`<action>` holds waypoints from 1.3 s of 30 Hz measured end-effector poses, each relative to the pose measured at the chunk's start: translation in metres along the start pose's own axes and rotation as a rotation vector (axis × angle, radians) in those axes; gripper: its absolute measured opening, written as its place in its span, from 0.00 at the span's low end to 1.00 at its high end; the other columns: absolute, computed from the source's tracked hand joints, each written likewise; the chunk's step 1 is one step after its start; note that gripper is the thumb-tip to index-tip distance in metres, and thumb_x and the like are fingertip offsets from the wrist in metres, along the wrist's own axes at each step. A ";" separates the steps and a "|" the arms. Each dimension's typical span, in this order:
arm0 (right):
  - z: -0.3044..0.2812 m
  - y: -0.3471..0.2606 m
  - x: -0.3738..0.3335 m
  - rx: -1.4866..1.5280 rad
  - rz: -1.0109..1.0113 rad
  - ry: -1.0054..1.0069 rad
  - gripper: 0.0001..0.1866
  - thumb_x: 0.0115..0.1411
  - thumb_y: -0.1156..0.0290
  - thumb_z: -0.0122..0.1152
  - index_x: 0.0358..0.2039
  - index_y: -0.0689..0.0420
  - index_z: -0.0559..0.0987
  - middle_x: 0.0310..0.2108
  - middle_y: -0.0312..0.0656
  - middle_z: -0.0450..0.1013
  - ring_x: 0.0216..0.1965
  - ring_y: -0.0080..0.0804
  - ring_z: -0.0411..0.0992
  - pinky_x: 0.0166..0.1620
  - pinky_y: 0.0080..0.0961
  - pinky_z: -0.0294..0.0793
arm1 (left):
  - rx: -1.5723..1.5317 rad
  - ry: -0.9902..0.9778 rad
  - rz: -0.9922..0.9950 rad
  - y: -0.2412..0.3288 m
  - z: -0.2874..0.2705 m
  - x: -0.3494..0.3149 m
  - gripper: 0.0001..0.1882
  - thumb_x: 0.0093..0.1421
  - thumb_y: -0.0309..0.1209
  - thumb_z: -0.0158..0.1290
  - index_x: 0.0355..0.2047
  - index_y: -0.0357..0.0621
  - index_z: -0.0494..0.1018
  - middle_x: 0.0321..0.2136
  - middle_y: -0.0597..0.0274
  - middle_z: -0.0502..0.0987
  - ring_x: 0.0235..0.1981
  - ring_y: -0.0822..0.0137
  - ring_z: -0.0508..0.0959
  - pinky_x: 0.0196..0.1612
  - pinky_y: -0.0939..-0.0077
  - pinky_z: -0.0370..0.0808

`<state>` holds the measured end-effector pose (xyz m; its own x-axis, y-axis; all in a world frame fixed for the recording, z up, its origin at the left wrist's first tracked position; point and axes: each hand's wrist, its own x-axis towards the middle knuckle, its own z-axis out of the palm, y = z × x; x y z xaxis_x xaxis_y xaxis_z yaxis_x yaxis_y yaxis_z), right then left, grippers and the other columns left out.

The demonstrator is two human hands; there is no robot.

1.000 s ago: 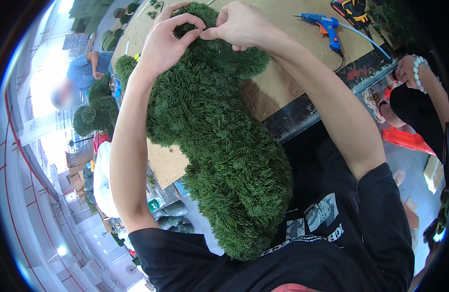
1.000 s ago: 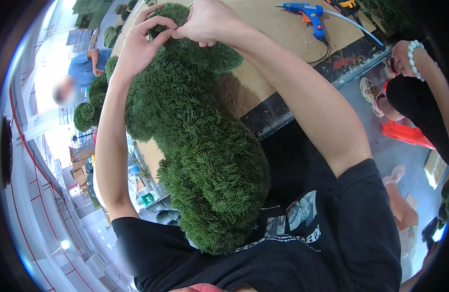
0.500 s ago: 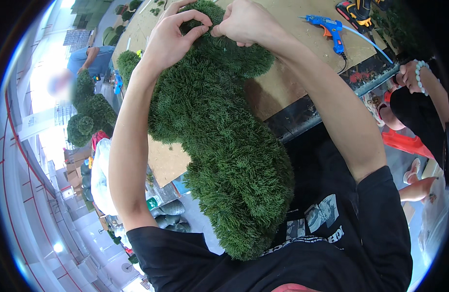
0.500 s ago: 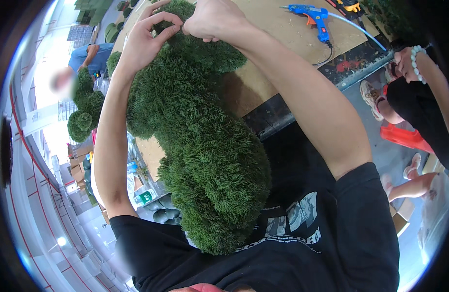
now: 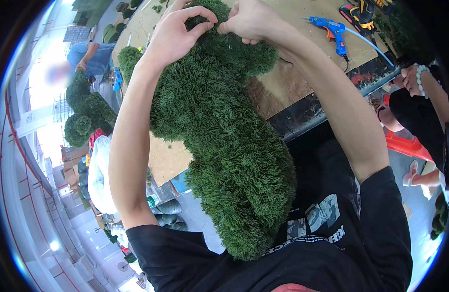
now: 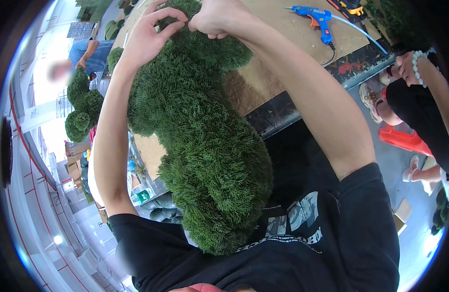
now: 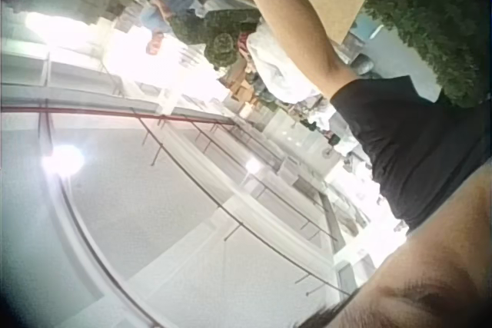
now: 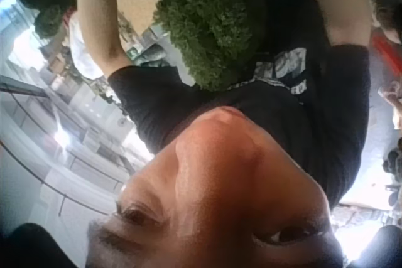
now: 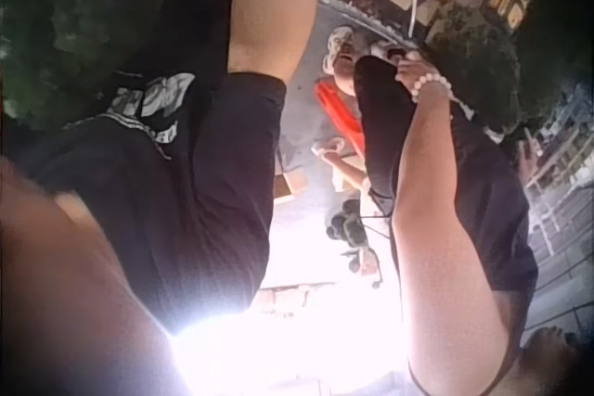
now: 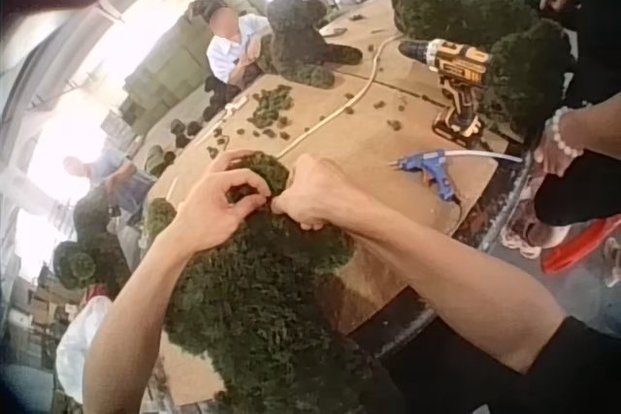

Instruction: Assembling an artificial green poodle-shaped sculpture using a drill, glue gun, and foam pieces.

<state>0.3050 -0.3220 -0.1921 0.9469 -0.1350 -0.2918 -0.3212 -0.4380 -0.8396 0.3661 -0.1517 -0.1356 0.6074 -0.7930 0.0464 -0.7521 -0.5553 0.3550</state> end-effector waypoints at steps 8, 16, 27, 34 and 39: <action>0.000 -0.001 0.004 0.037 0.004 -0.033 0.19 0.59 0.64 0.73 0.23 0.71 0.84 0.19 0.48 0.79 0.18 0.33 0.77 0.25 0.30 0.78 | 0.033 0.040 0.090 -0.003 0.000 -0.002 0.07 0.60 0.25 0.61 0.39 0.45 0.81 0.62 0.45 0.69 0.54 0.52 0.77 0.52 0.63 0.75; 0.002 -0.003 -0.003 0.120 0.004 0.041 0.18 0.55 0.65 0.74 0.20 0.70 0.82 0.17 0.49 0.78 0.18 0.35 0.77 0.25 0.31 0.77 | 0.026 0.026 0.054 -0.004 0.000 -0.002 0.06 0.59 0.24 0.61 0.38 0.44 0.81 0.61 0.43 0.70 0.55 0.51 0.77 0.51 0.64 0.75; 0.002 -0.001 -0.018 0.058 -0.068 0.184 0.22 0.48 0.57 0.73 0.18 0.67 0.82 0.15 0.51 0.76 0.22 0.43 0.80 0.29 0.36 0.77 | 0.042 0.055 0.079 -0.008 0.003 -0.002 0.07 0.57 0.23 0.62 0.37 0.44 0.82 0.61 0.40 0.71 0.60 0.46 0.74 0.54 0.60 0.75; 0.009 0.001 -0.009 -0.032 -0.092 0.268 0.22 0.49 0.57 0.72 0.19 0.67 0.82 0.17 0.52 0.76 0.22 0.43 0.79 0.29 0.36 0.77 | 0.038 0.048 0.082 -0.009 0.002 -0.003 0.09 0.56 0.23 0.62 0.38 0.45 0.81 0.62 0.41 0.70 0.62 0.45 0.71 0.57 0.58 0.73; -0.001 -0.002 -0.018 0.079 -0.085 0.112 0.21 0.53 0.58 0.71 0.20 0.67 0.82 0.17 0.49 0.78 0.21 0.39 0.79 0.28 0.34 0.78 | 0.089 0.038 0.111 -0.008 0.000 -0.006 0.12 0.55 0.24 0.63 0.41 0.46 0.80 0.64 0.42 0.68 0.63 0.45 0.71 0.57 0.58 0.74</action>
<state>0.2886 -0.3200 -0.1851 0.9649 -0.2010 -0.1688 -0.2359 -0.3817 -0.8937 0.3683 -0.1421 -0.1385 0.5272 -0.8417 0.1169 -0.8339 -0.4860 0.2616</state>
